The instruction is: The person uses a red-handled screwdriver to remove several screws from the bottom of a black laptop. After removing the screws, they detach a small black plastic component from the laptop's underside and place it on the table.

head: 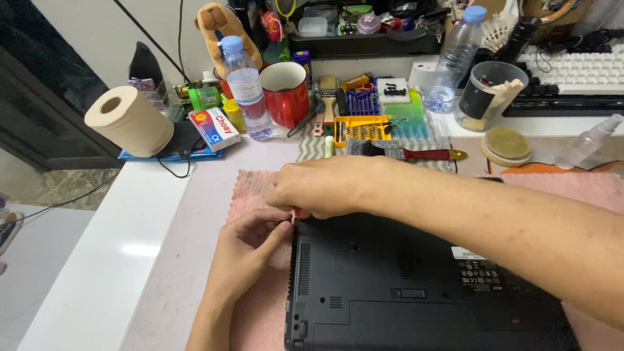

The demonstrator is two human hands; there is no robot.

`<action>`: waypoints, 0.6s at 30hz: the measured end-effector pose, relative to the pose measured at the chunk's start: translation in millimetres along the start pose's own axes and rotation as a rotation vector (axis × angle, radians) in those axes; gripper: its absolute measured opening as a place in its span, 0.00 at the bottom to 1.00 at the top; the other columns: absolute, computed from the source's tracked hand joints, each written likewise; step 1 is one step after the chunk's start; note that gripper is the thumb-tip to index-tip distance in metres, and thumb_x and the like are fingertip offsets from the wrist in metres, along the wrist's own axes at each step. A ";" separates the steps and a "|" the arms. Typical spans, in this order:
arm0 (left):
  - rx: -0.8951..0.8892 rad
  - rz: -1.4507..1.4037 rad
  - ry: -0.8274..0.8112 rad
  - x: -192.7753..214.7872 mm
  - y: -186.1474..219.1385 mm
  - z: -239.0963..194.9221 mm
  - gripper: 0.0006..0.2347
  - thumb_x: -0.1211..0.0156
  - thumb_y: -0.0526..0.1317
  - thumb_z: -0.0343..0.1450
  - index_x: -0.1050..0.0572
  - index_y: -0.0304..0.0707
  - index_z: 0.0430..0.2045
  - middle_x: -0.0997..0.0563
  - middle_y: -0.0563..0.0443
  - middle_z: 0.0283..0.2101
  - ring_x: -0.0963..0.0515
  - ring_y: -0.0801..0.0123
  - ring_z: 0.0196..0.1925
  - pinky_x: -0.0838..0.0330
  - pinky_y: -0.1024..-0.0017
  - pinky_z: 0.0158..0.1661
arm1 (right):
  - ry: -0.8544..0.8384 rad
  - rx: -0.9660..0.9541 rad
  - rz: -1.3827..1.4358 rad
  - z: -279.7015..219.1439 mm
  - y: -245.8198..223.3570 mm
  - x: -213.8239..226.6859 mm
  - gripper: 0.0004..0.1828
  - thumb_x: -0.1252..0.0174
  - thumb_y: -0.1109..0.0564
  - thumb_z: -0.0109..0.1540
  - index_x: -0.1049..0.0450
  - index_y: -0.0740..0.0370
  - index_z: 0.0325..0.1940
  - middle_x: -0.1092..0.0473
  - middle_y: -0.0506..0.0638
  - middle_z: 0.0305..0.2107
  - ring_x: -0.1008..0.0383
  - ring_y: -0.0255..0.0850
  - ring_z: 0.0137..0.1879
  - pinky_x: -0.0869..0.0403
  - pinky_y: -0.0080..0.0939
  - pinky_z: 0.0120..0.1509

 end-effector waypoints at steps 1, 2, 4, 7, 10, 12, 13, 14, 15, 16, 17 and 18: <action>0.001 0.001 0.004 0.8 0.1 -0.8 0.05 0.29 0.30 0.76 0.10 0.30 0.42 0.04 0.46 0.45 0.08 0.69 0.51 0.14 0.72 0.57 | -0.001 0.004 0.000 -0.7 -1.3 0.7 0.11 0.40 0.68 0.60 0.27 0.52 0.39 0.25 0.50 0.36 0.23 0.54 0.36 0.31 0.60 0.35; 0.018 -0.021 -0.009 -0.6 -1.5 -0.6 0.06 0.28 0.30 0.75 0.10 0.30 0.44 0.04 0.44 0.45 0.07 0.69 0.50 0.13 0.72 0.56 | -0.045 0.025 -0.023 -2.6 -2.6 -1.2 0.12 0.41 0.70 0.57 0.27 0.53 0.32 0.28 0.50 0.38 0.24 0.53 0.37 0.33 0.60 0.34; 0.038 -0.045 -0.019 -1.9 -2.0 0.0 0.07 0.27 0.30 0.75 0.11 0.30 0.45 0.03 0.43 0.44 0.07 0.68 0.48 0.13 0.72 0.54 | -0.094 0.050 -0.046 -9.2 -9.6 -0.3 0.13 0.41 0.72 0.54 0.27 0.54 0.25 0.31 0.49 0.41 0.26 0.52 0.38 0.34 0.59 0.34; 0.023 0.009 -0.013 -0.5 -3.8 0.5 0.04 0.28 0.33 0.76 0.10 0.33 0.41 0.04 0.48 0.43 0.08 0.72 0.48 0.14 0.74 0.53 | -0.069 -0.132 0.069 -11.8 -9.1 0.2 0.12 0.35 0.53 0.66 0.26 0.46 0.53 0.29 0.46 0.53 0.21 0.50 0.53 0.24 0.62 0.45; 0.041 -0.002 0.004 1.0 -8.7 1.4 0.05 0.27 0.32 0.76 0.10 0.32 0.43 0.05 0.50 0.45 0.10 0.75 0.49 0.16 0.75 0.56 | 0.011 -0.182 -0.123 -1.1 -3.7 -5.3 0.27 0.44 0.29 0.77 0.28 0.55 0.56 0.23 0.65 0.42 0.17 0.70 0.50 0.22 0.72 0.48; 0.048 -0.020 0.006 -0.6 3.6 -1.4 0.07 0.28 0.31 0.75 0.11 0.32 0.45 0.04 0.47 0.46 0.07 0.71 0.50 0.12 0.73 0.56 | -0.087 -0.229 -0.093 -1.1 -10.9 0.5 0.15 0.48 0.46 0.77 0.26 0.57 0.46 0.22 0.58 0.41 0.17 0.62 0.46 0.25 0.65 0.43; 0.049 -0.021 0.014 -0.3 -4.2 1.4 0.07 0.28 0.31 0.75 0.11 0.32 0.45 0.04 0.47 0.46 0.07 0.71 0.50 0.12 0.73 0.56 | -0.091 -0.222 -0.095 -6.0 -7.5 1.8 0.15 0.48 0.46 0.77 0.26 0.57 0.46 0.22 0.58 0.41 0.17 0.62 0.46 0.25 0.65 0.43; 0.042 -0.061 0.039 0.7 -12.2 2.8 0.08 0.24 0.31 0.73 0.11 0.30 0.45 0.05 0.41 0.44 0.08 0.68 0.48 0.11 0.68 0.55 | -0.012 -0.071 -0.036 -9.1 -11.7 6.1 0.02 0.42 0.58 0.71 0.24 0.56 0.46 0.24 0.57 0.44 0.18 0.63 0.52 0.20 0.61 0.51; 0.034 -0.101 0.063 1.8 -20.3 4.0 0.10 0.20 0.31 0.71 0.11 0.27 0.46 0.05 0.36 0.41 0.09 0.65 0.45 0.10 0.63 0.53 | 0.066 0.080 0.024 -13.6 -15.8 10.7 0.11 0.35 0.70 0.65 0.22 0.56 0.46 0.26 0.55 0.47 0.19 0.63 0.58 0.16 0.58 0.58; 0.037 -0.103 0.072 1.4 -18.9 3.9 0.10 0.20 0.31 0.71 0.11 0.27 0.46 0.05 0.36 0.41 0.09 0.65 0.45 0.10 0.63 0.53 | 0.060 0.087 0.025 -12.8 -19.6 14.6 0.11 0.35 0.70 0.65 0.22 0.56 0.46 0.26 0.55 0.47 0.19 0.63 0.58 0.16 0.58 0.58; 0.048 -0.098 0.080 0.7 -17.7 3.8 0.11 0.19 0.31 0.71 0.11 0.27 0.46 0.05 0.36 0.41 0.09 0.66 0.44 0.10 0.64 0.53 | 0.012 0.033 0.033 -12.1 -20.2 16.4 0.07 0.33 0.60 0.68 0.22 0.55 0.49 0.25 0.55 0.47 0.17 0.58 0.56 0.15 0.54 0.57; 0.056 -0.093 0.083 -0.6 -16.5 5.4 0.12 0.18 0.32 0.71 0.11 0.27 0.46 0.05 0.37 0.41 0.09 0.67 0.44 0.10 0.65 0.52 | -0.033 -0.026 0.039 -12.4 -20.0 18.6 0.11 0.31 0.51 0.71 0.22 0.55 0.53 0.24 0.55 0.48 0.15 0.54 0.54 0.13 0.51 0.56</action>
Point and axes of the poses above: each hand's wrist, its own z-axis towards the middle knuckle, its own x-axis out of the back of the hand, y = z × x, the point moved 5 cm from there along z, towards the middle knuckle
